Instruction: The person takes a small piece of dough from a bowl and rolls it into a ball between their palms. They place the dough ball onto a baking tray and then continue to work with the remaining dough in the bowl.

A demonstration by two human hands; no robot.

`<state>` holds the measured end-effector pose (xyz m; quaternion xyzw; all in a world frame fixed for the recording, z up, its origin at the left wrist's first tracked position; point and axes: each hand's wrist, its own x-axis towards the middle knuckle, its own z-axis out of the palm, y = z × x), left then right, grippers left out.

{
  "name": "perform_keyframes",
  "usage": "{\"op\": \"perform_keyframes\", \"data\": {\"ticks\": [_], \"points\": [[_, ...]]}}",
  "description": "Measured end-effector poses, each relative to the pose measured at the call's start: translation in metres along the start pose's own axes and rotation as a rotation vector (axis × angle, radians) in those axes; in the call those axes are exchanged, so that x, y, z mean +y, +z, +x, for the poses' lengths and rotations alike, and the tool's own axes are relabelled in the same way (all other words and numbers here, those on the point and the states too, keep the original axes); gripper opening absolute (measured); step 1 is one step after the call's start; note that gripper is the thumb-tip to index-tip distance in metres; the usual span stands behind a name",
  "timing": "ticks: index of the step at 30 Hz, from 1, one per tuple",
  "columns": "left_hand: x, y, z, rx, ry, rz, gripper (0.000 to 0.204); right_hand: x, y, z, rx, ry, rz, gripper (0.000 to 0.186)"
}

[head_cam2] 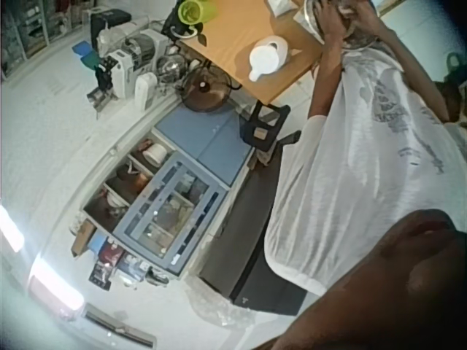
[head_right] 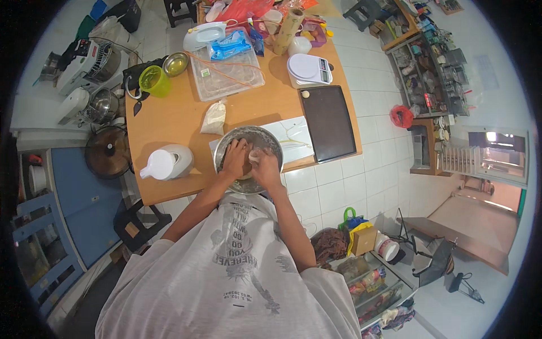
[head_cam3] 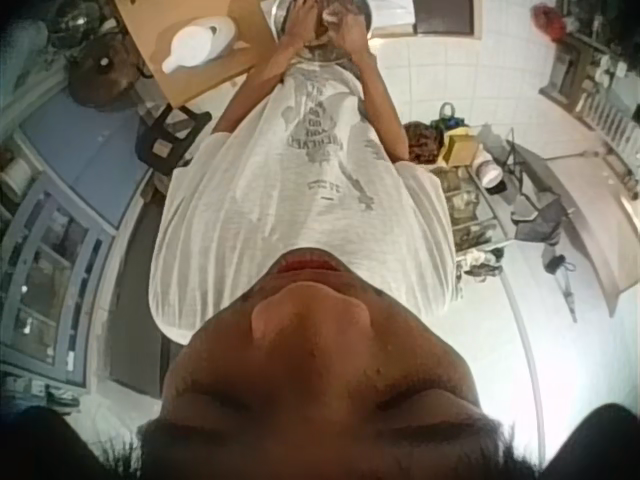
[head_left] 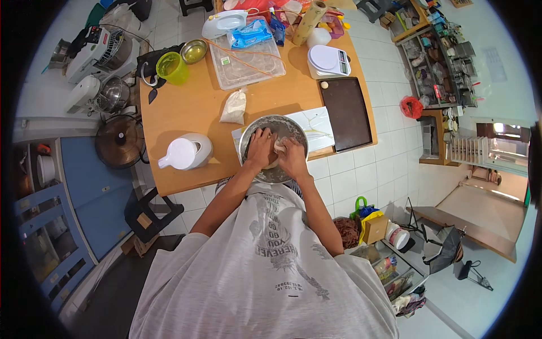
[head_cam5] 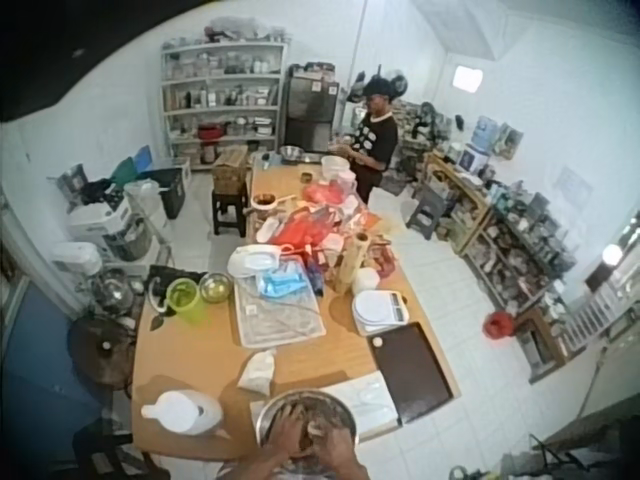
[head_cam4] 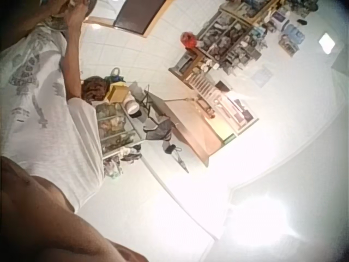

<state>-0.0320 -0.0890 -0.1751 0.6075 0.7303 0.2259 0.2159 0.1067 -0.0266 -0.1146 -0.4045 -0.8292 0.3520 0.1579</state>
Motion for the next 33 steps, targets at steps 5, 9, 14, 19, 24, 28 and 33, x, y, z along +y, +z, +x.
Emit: {"op": "perform_keyframes", "data": {"ticks": [5,9,14,19,24,28,33], "points": [[-0.018,0.016,-0.003,0.163,0.097,-0.026,0.048,-0.003,0.000,-0.018,-0.013,0.060,0.038,0.026],[-0.016,0.015,-0.004,0.200,0.102,-0.075,0.048,-0.013,-0.010,-0.025,0.006,0.066,0.094,0.025],[-0.004,0.006,0.006,0.034,-0.033,-0.013,0.065,-0.029,-0.034,-0.026,-0.024,0.051,0.046,0.024],[-0.006,0.008,0.009,0.041,-0.120,-0.062,0.071,-0.040,-0.059,-0.020,0.019,0.141,0.335,0.031],[-0.014,0.010,0.009,0.033,-0.053,-0.065,0.075,0.018,-0.016,-0.012,-0.010,0.068,0.302,0.049],[-0.011,0.004,0.011,-0.042,-0.076,-0.035,0.079,0.020,-0.001,-0.005,-0.065,0.125,0.149,0.044],[-0.007,-0.004,0.011,-0.087,-0.086,-0.086,0.080,0.024,0.002,-0.002,-0.053,0.056,0.014,0.034]]}}
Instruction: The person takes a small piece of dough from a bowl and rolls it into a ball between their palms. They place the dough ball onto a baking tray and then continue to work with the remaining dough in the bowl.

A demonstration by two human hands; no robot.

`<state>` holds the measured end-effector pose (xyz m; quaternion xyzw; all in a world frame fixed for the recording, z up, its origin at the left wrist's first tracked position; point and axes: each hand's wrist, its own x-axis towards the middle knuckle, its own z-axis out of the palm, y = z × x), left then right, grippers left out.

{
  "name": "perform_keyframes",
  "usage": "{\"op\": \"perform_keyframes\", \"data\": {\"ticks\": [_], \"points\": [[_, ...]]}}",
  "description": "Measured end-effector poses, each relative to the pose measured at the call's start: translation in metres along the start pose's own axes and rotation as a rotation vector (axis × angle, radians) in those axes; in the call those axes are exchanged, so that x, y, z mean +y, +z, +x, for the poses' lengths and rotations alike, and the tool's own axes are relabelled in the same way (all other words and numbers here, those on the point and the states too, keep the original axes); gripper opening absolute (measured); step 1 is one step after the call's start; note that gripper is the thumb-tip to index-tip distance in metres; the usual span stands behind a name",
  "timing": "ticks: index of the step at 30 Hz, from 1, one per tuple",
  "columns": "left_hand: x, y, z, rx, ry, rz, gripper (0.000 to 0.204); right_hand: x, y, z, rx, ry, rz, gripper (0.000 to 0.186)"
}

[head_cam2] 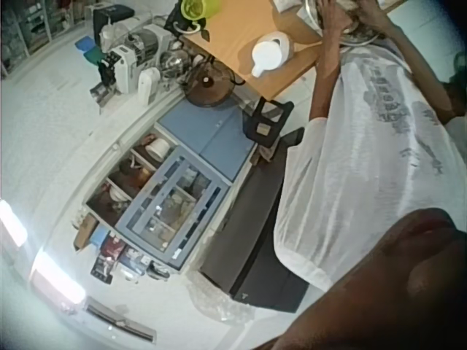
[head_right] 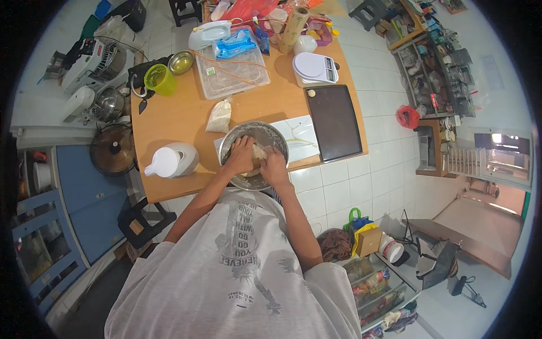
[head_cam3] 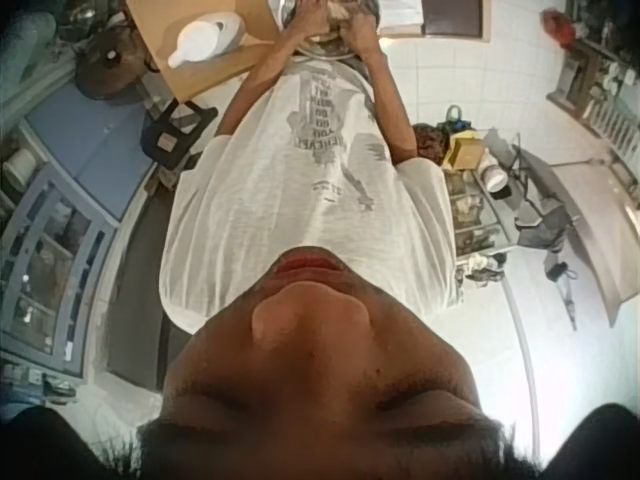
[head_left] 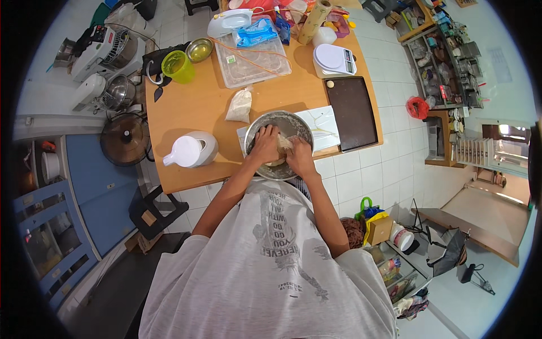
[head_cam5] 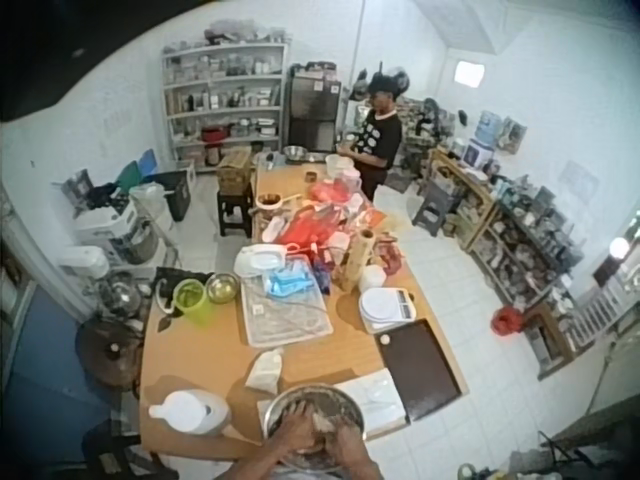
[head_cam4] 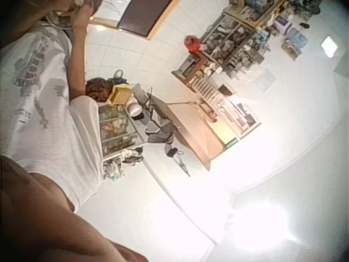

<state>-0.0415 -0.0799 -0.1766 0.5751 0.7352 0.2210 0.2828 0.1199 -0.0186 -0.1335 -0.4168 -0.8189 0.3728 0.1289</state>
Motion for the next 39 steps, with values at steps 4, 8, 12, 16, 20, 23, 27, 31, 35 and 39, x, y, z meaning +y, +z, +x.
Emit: {"op": "perform_keyframes", "data": {"ticks": [4,8,12,16,20,23,27,31,35,39], "points": [[-0.007,0.004,0.000,-0.015,0.014,0.045,0.090,-0.012,-0.013,-0.001,-0.033,-0.037,-0.075,0.026],[-0.005,-0.001,-0.001,-0.019,0.042,0.031,0.088,-0.026,-0.027,-0.005,-0.109,0.072,0.016,0.027],[0.003,-0.004,-0.002,-0.026,0.006,0.009,0.089,-0.024,-0.031,-0.010,-0.084,0.242,0.354,0.030],[0.004,-0.009,0.000,-0.067,-0.021,0.006,0.093,-0.040,-0.048,-0.006,0.123,0.166,0.398,0.037],[-0.003,-0.010,0.000,-0.073,0.058,-0.077,0.095,0.000,-0.024,0.001,0.032,0.064,0.138,0.036],[-0.008,-0.003,0.003,-0.061,0.030,-0.140,0.088,-0.008,-0.006,0.005,0.030,-0.032,0.005,0.037],[-0.009,0.003,0.001,-0.006,0.048,-0.128,0.078,-0.008,0.012,0.002,0.091,0.020,-0.076,0.029],[-0.012,0.003,0.001,-0.062,0.070,-0.018,0.082,-0.009,0.009,0.000,0.075,-0.029,-0.070,0.027],[-0.007,-0.001,-0.004,-0.029,0.092,-0.044,0.083,-0.020,-0.005,-0.006,0.052,-0.007,-0.051,0.025],[-0.006,-0.001,-0.004,-0.017,0.092,-0.056,0.087,-0.028,-0.013,-0.014,0.097,-0.023,-0.002,0.023]]}}
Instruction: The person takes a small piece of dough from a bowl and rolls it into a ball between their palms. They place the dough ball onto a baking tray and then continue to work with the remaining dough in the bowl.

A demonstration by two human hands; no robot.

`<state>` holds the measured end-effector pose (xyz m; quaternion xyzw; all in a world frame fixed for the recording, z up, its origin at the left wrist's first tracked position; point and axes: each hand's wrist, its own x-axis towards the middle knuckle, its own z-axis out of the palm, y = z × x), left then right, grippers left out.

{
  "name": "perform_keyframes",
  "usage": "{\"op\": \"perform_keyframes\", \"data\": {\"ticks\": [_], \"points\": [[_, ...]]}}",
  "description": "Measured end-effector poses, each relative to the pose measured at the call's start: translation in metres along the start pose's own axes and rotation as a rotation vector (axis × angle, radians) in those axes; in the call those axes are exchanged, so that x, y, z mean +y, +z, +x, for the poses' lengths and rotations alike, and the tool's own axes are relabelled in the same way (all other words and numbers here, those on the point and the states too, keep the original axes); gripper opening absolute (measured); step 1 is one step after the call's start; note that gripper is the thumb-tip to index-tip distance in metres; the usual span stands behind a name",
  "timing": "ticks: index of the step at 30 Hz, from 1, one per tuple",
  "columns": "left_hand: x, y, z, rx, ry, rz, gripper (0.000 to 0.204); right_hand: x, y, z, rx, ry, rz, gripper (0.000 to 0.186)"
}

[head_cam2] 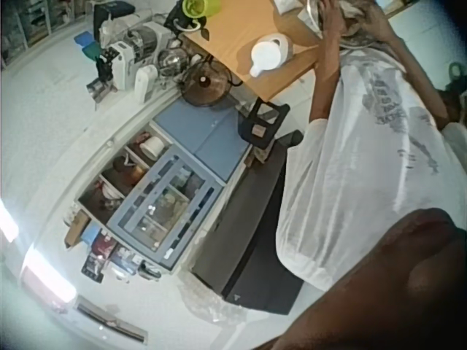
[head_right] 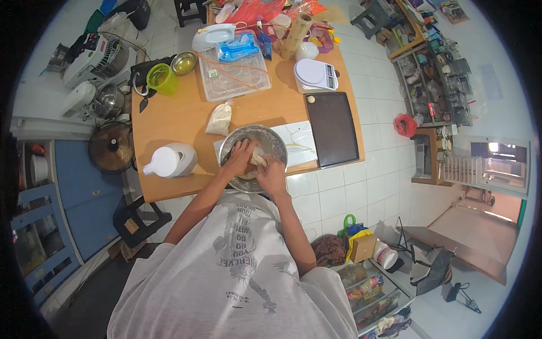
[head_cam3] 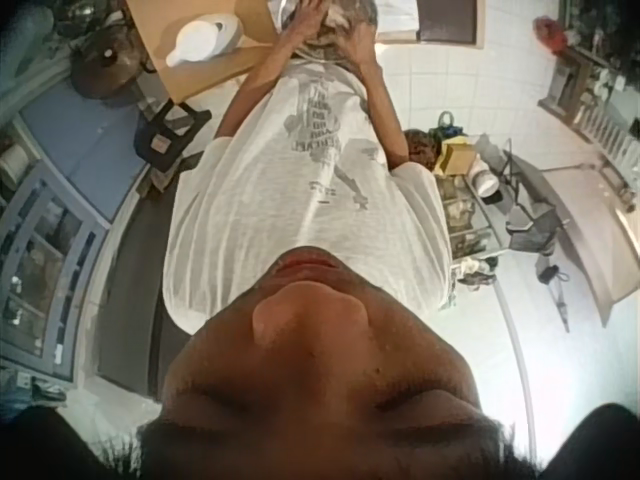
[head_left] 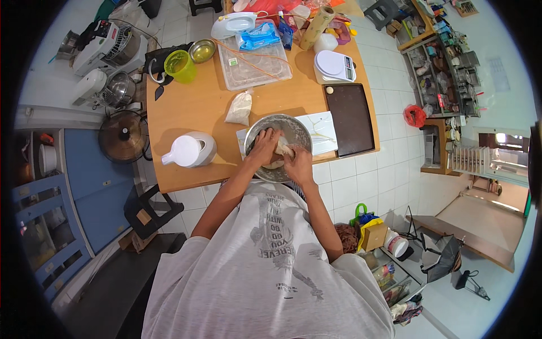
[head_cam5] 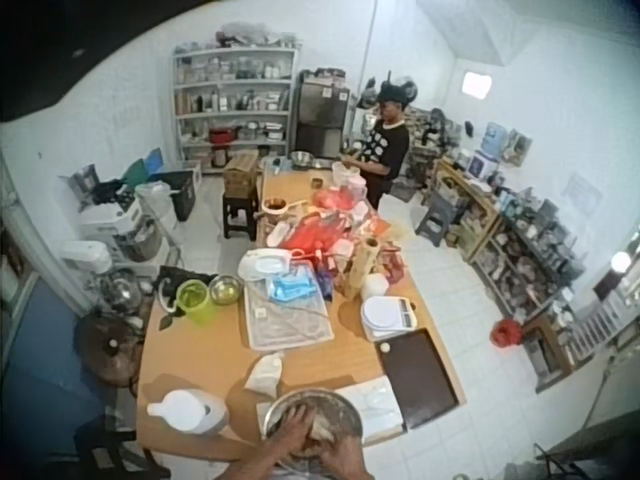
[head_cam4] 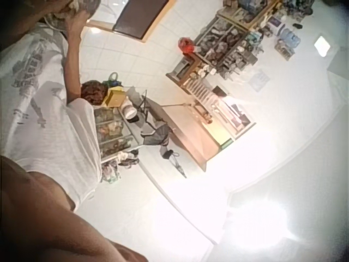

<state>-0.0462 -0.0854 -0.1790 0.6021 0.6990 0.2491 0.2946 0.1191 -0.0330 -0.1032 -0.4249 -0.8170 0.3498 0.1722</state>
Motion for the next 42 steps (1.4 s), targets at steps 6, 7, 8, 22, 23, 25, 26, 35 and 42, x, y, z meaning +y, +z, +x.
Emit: {"op": "perform_keyframes", "data": {"ticks": [6,7,8,22,23,25,26,35,42], "points": [[-0.003,0.002,-0.001,0.011,0.029,0.023,0.087,-0.010,-0.006,-0.016,0.026,0.223,0.222,0.020],[-0.006,0.005,-0.001,0.010,0.031,0.026,0.087,-0.007,-0.004,-0.019,0.029,0.223,0.224,0.020],[-0.007,0.008,0.000,0.050,0.051,-0.002,0.089,-0.002,0.000,-0.023,0.128,0.239,0.497,0.019],[0.031,-0.047,-0.011,-0.011,0.107,-0.213,0.075,-0.011,-0.034,-0.010,0.219,0.281,1.240,0.031],[0.034,-0.048,-0.015,-0.080,0.061,-0.639,0.068,-0.013,-0.032,-0.010,0.235,0.244,1.293,0.032],[0.050,-0.059,-0.025,-0.146,0.008,-1.058,0.060,-0.033,-0.038,-0.006,0.220,0.237,1.309,0.034],[0.064,-0.066,-0.028,-0.100,-0.041,-1.116,0.055,-0.039,-0.039,-0.005,0.212,0.234,1.320,0.037],[0.069,-0.064,-0.033,0.111,-0.145,-1.217,0.034,-0.034,-0.024,0.002,0.241,0.233,0.930,0.028],[0.066,-0.065,-0.033,0.094,-0.069,-1.286,0.037,-0.035,-0.032,-0.002,0.231,0.204,0.935,0.026]]}}
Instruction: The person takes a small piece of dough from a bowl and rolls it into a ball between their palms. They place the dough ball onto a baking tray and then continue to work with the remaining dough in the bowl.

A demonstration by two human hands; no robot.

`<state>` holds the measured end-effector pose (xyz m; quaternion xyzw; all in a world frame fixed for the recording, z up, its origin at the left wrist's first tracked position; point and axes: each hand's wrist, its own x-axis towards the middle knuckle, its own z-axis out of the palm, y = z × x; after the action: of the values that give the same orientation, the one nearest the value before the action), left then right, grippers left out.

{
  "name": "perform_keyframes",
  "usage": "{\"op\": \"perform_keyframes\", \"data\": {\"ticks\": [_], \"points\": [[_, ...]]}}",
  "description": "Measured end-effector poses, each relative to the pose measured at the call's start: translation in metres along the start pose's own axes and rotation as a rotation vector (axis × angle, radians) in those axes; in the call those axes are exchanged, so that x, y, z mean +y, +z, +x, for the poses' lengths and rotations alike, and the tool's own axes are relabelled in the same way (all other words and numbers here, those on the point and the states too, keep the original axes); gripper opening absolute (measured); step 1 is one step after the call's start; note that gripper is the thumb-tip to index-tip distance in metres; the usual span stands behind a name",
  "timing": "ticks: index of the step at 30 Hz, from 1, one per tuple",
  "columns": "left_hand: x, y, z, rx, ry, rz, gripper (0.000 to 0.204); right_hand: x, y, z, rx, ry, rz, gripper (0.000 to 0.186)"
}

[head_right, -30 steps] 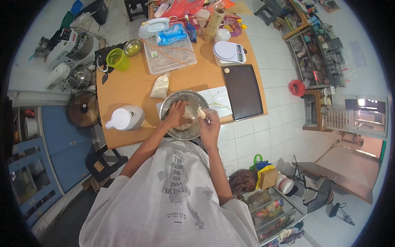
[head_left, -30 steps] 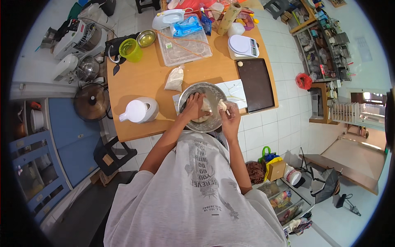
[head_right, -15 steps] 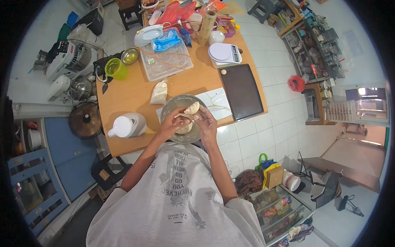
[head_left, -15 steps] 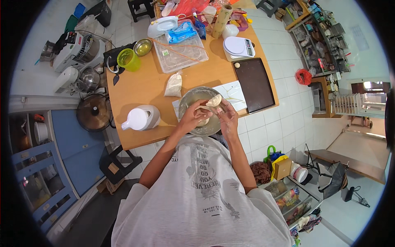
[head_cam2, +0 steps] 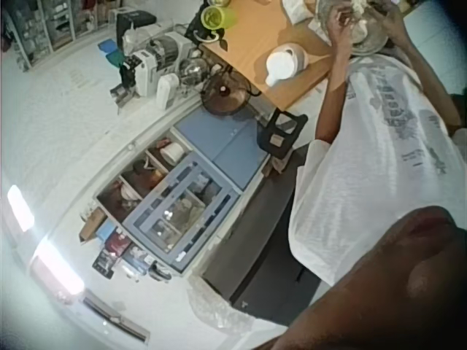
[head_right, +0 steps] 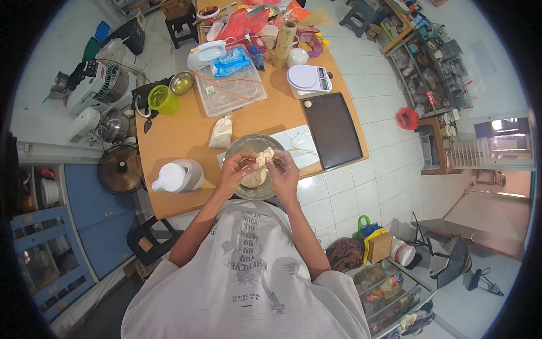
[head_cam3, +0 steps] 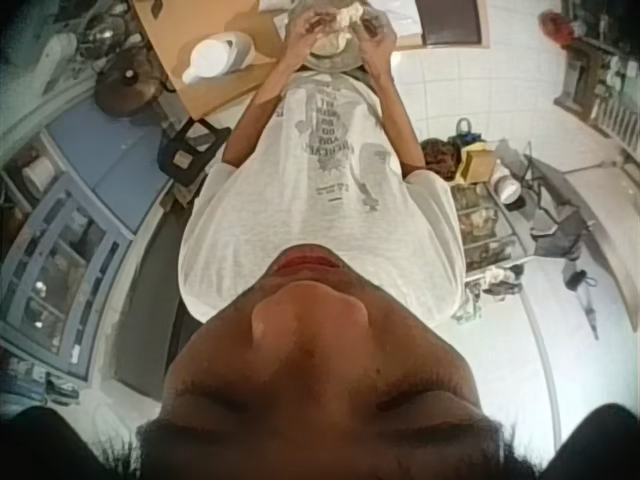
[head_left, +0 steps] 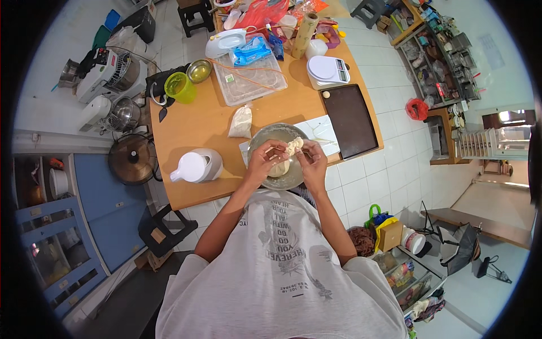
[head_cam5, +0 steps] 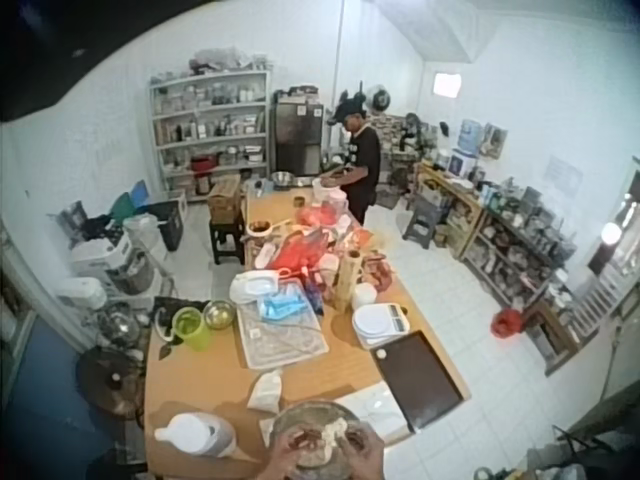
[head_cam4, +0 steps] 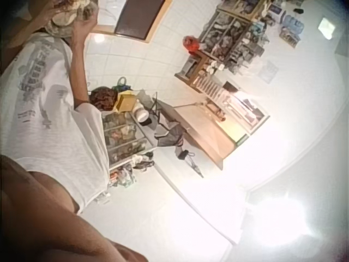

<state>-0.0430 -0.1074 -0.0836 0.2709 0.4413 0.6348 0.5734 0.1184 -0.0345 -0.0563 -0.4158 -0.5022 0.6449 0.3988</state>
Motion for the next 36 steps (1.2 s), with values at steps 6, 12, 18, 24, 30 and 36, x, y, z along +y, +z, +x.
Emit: {"op": "perform_keyframes", "data": {"ticks": [6,12,18,24,30,36], "points": [[-0.003,0.026,0.002,0.154,0.078,-0.020,0.043,0.013,0.008,-0.006,0.021,-0.203,-0.205,0.021],[-0.007,0.012,0.004,0.149,0.015,0.057,0.039,-0.007,-0.010,-0.009,-0.127,-0.537,-0.765,0.027],[-0.001,0.021,0.008,0.113,0.072,0.237,0.039,-0.022,-0.017,-0.004,-0.084,-0.043,-0.138,0.024],[-0.017,0.003,0.013,-0.045,0.046,0.167,0.040,-0.019,-0.028,0.009,-0.228,-0.075,-0.203,0.027],[-0.010,0.010,0.011,-0.025,0.094,0.082,0.037,-0.015,-0.032,0.019,-0.220,-0.020,-0.097,0.020],[0.003,0.036,0.012,0.192,0.069,-0.139,0.036,-0.028,-0.021,0.022,-0.195,-0.036,-0.066,0.023]]}}
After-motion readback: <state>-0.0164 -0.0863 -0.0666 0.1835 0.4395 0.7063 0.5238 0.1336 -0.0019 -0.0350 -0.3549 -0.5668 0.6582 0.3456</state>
